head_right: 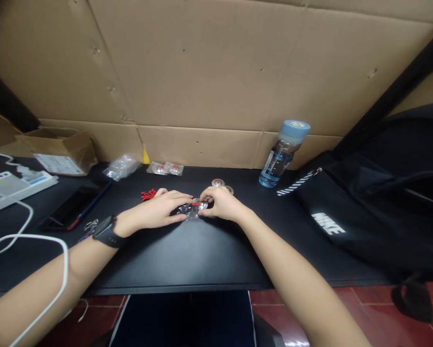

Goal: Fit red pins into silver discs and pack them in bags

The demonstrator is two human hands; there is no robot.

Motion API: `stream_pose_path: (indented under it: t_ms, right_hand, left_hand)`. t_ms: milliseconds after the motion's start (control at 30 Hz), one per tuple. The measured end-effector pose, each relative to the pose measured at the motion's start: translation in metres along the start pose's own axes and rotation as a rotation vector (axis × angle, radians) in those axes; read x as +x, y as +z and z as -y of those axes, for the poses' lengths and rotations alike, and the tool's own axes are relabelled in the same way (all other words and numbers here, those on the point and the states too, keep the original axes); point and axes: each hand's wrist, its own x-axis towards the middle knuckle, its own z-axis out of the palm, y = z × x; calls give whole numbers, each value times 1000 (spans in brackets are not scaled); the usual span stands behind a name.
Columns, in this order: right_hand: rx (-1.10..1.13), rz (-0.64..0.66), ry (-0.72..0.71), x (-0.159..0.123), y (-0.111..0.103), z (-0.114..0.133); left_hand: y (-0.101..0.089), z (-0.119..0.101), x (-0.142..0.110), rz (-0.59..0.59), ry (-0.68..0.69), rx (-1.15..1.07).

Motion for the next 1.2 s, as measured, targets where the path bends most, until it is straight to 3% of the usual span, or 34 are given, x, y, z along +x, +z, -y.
stream_pose_path:
  t_ms: [233,467,867,1200]
  right_hand:
    - [-26,199,-169,-1,-19,-7]
    - [99,261,-114,-1,-23,-17]
    - [270,134,111,1,-2,-16]
    - [30,37,-48,4,3,-12]
  left_hand:
    - [-1,2,1,5,-6,-51]
    - [-4,2,1,23,-18,-79]
    - [-7,2,1,53,-23,-84]
    - [-9,2,0,36,2,-95]
